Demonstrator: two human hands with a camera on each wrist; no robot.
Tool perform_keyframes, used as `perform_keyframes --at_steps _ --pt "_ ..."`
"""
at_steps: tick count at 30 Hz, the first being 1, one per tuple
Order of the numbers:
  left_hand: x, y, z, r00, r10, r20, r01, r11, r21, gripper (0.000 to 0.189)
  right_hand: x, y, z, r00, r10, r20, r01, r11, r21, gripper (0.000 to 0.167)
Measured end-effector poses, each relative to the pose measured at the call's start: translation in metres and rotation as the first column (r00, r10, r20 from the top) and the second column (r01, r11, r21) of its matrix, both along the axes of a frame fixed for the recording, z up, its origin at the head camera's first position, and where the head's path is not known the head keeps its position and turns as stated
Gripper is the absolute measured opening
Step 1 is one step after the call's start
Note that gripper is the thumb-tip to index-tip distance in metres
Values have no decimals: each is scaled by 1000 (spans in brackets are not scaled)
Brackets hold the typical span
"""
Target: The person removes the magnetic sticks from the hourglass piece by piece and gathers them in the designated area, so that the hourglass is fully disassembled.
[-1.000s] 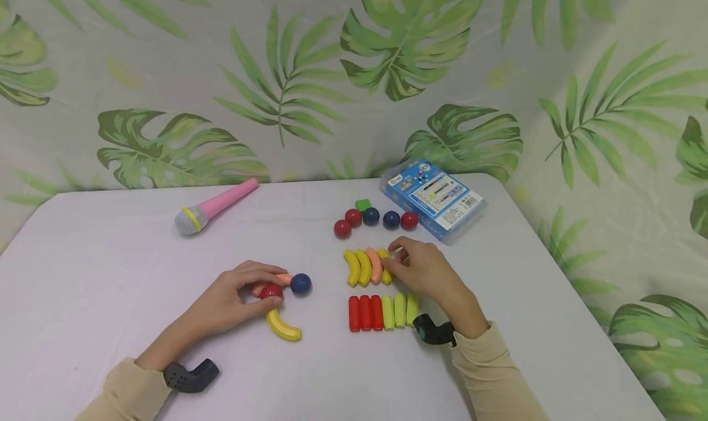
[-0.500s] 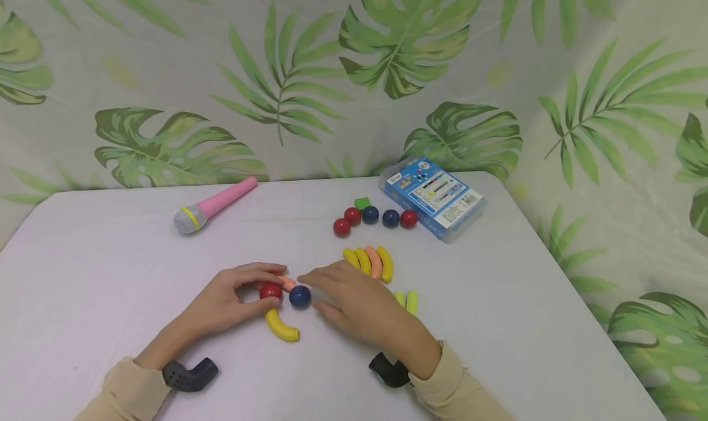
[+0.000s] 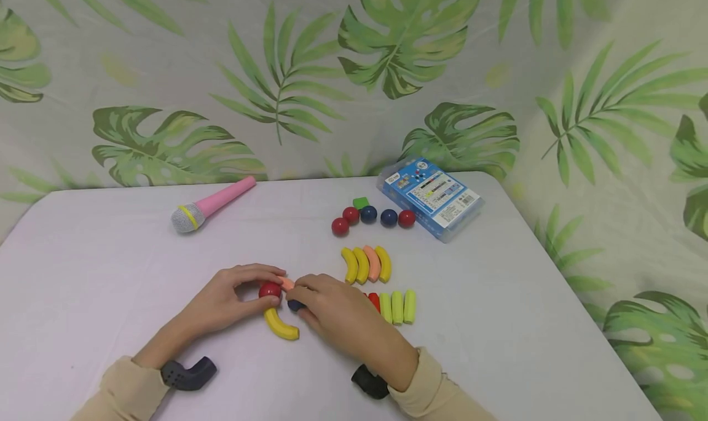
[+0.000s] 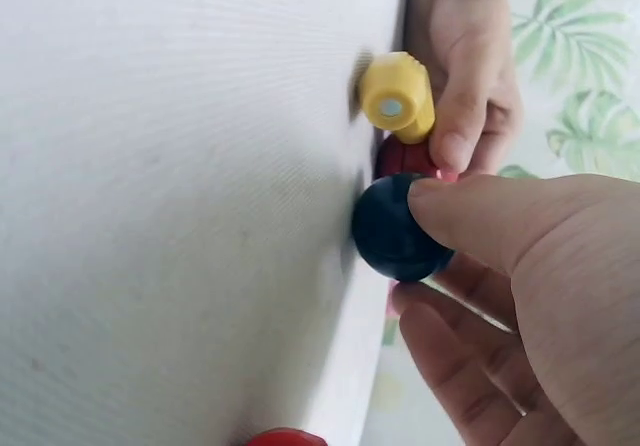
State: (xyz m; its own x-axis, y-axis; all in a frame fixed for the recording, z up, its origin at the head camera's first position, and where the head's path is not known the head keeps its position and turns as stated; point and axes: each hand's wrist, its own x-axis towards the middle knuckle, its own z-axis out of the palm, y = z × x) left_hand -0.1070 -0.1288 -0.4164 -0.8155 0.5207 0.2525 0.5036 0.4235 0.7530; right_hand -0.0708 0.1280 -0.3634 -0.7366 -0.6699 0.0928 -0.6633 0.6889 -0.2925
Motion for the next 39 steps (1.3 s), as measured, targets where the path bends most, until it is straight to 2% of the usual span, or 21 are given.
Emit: perform_keyframes --at_steps 7,15,23,26,28,32,36,39 --pt "0 0 0 1000 -6 -11 6 1000 3 32 2 -5 -2 1000 -12 -15 12 1000 14 31" --pt "0 1 -1 1000 -16 -23 16 1000 13 32 5 -7 -1 1000 -20 17 19 999 46 35" --pt "-1 1 0 1000 -11 -14 11 1000 13 30 8 -5 1 995 20 99 -25 998 50 34" --pt "-1 1 0 1000 -9 -15 9 1000 11 31 5 -1 5 992 7 128 -12 999 43 33" --pt "-1 1 0 1000 -7 -16 8 1000 10 31 1 3 9 989 -19 149 15 999 29 33" --pt "-1 1 0 1000 5 -7 -5 1000 1 36 -16 17 16 986 -77 150 88 994 -67 36" --pt "0 1 0 1000 20 14 -20 1000 -11 40 -38 41 19 977 -182 113 197 971 -138 40" --pt "0 1 -1 999 31 24 -30 999 -20 40 -57 56 18 957 -269 106 282 949 -142 42"
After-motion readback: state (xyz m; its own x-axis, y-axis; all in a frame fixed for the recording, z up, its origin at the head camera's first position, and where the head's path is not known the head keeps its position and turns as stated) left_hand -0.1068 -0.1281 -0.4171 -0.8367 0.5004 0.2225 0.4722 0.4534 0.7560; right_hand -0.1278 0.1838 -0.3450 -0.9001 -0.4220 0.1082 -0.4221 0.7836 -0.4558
